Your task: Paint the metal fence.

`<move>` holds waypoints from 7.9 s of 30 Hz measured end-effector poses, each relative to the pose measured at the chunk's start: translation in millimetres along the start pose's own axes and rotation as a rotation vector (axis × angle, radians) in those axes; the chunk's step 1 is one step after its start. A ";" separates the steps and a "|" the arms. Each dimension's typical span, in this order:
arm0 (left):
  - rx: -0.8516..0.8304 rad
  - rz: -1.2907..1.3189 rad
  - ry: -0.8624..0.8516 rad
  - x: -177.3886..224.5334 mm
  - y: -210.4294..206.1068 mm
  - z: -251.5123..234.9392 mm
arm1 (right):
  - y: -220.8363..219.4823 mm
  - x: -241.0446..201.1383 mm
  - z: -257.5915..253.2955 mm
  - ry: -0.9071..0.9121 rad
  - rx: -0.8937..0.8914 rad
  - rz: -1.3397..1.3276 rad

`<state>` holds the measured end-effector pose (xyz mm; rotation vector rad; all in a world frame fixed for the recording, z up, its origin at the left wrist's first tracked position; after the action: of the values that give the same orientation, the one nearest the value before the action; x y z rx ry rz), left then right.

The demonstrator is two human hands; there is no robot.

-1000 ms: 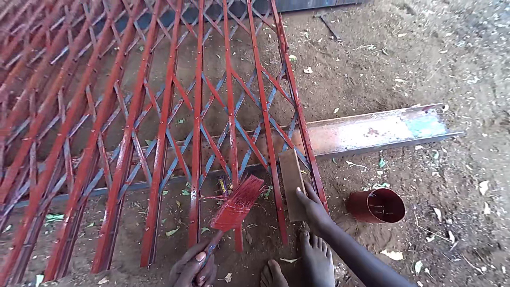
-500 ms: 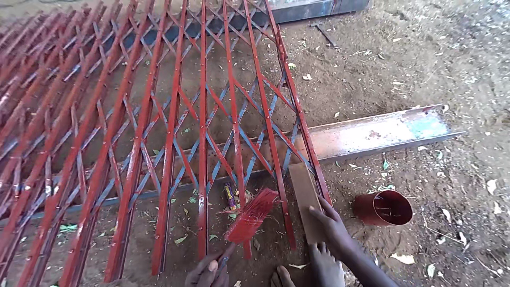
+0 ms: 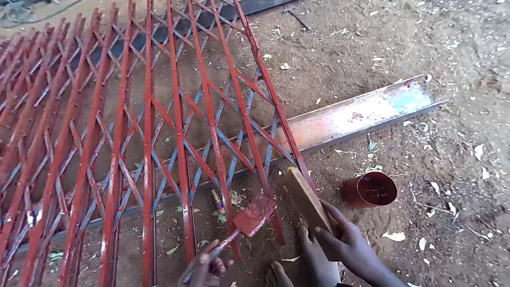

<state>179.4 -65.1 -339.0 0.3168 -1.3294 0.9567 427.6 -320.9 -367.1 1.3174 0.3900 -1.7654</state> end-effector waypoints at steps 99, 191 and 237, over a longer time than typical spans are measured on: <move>0.000 0.562 0.019 -19.7 -107.8 -102.5 | 10.6 -2.3 -37.1 0.285 0.314 0.900; -0.292 -1.233 -0.244 58.6 -208.6 -349.1 | 47.0 -91.5 -84.8 -0.220 -0.323 0.962; -0.283 -0.719 -0.346 22.5 -211.4 -376.8 | 38.6 -82.3 -59.4 -0.015 -0.047 0.948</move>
<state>587.7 77.4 -351.7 0.7028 -1.4813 0.1081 499.1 -264.7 -307.9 1.1639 -0.1967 -0.9532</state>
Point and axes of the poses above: each hand's wrist, its own z-axis away from the middle knuckle, its own y-axis out of the back of the hand, x = y × z, the point moved 2 cm from there along -z, towards the middle knuckle, and after that the axes turned 6 degrees about -x, right-handed, at the moved point
